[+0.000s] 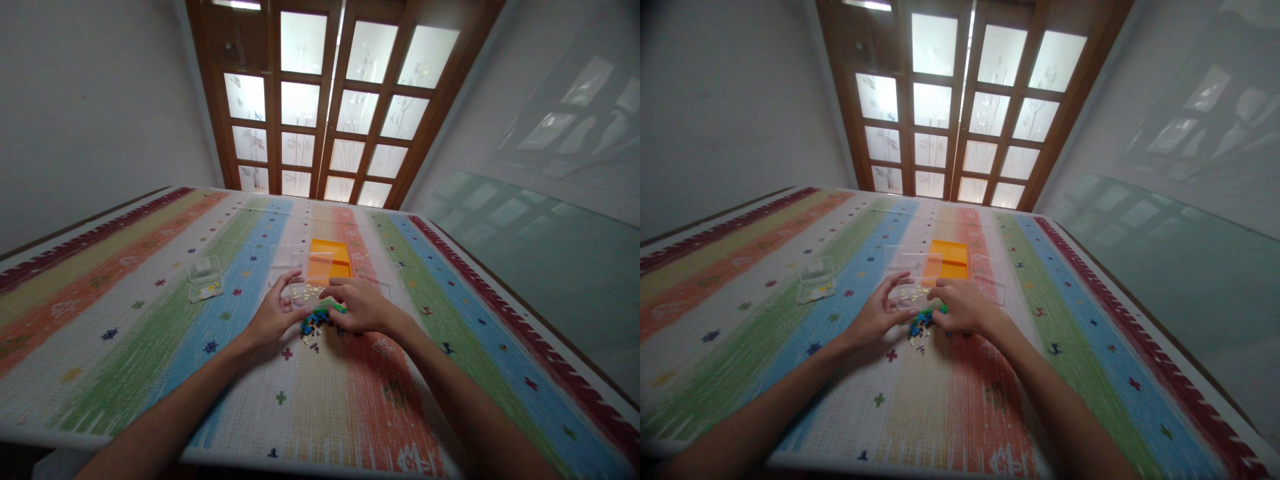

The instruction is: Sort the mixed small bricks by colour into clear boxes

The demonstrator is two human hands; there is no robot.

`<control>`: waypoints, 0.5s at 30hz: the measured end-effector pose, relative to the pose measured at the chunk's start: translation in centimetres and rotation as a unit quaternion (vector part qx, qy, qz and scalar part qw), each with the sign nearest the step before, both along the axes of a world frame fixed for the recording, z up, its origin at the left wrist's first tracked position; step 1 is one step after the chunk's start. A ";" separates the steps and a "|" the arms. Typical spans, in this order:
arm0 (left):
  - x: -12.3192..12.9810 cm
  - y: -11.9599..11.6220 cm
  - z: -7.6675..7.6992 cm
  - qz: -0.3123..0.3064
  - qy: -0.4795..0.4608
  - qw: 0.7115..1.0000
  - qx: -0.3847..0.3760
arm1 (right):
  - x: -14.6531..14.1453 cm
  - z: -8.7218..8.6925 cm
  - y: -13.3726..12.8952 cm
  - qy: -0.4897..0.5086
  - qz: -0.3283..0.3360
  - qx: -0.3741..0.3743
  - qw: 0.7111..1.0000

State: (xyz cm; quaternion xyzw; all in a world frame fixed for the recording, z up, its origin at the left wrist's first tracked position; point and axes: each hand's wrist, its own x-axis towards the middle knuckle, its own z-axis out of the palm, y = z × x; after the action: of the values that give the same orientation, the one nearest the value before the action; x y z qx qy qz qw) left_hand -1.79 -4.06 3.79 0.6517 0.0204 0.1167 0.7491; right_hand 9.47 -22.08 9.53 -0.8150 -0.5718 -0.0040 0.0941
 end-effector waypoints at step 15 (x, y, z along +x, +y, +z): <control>-0.1 0.1 -0.2 0.003 0.005 1.000 0.016 | -0.1 -0.1 0.1 0.018 0.005 0.014 1.000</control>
State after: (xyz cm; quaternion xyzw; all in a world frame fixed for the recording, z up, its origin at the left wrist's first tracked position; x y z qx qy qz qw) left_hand -1.85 -3.99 3.64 0.6639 0.0240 0.1158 0.7384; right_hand 9.40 -21.94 9.43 -0.8107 -0.5738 0.0034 0.1158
